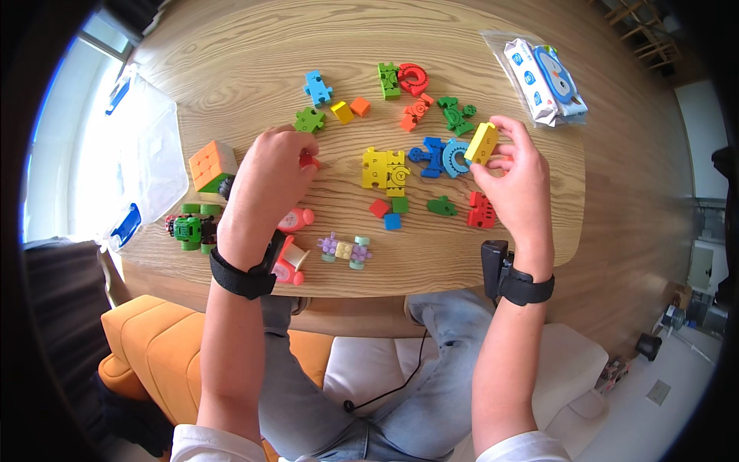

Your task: The person assembles colorful plastic interlocking blocks on a wooden table. They pick up individual pieces, connect them into small structures, and occasionally rearrange components to fit them together.

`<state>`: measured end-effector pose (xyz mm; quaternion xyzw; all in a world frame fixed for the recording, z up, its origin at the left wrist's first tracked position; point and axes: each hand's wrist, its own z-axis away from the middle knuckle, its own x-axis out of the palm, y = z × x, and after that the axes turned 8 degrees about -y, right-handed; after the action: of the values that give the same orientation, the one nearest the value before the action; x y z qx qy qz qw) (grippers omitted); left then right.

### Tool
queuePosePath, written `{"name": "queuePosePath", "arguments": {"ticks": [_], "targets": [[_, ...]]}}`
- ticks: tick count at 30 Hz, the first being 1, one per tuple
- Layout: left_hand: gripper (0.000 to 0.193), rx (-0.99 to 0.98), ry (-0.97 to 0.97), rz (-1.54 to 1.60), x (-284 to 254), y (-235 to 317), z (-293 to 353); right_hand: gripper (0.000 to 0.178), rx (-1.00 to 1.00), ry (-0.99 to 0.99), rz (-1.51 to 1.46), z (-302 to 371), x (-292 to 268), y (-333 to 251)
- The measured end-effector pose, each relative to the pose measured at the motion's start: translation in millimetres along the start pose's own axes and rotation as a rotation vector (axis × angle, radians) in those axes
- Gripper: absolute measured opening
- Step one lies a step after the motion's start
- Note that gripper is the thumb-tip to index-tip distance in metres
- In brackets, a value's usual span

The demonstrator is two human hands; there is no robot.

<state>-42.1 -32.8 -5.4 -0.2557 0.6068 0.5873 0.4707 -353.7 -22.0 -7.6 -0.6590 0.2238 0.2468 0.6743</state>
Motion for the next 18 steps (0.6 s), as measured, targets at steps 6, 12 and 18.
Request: {"name": "queuePosePath", "arguments": {"ticks": [6,12,18], "targets": [[0.022,-0.007,0.02,-0.064,2,-10,0,0.06,0.03,0.042,0.025,2,-18,12],[0.023,-0.032,-0.006,-0.064,3,-10,0,0.064,0.152,-0.051,-0.012,5,-31,9],[0.031,-0.043,0.066,-0.161,1,1,6,0.063,0.168,-0.086,0.013,8,-32,8]]}}
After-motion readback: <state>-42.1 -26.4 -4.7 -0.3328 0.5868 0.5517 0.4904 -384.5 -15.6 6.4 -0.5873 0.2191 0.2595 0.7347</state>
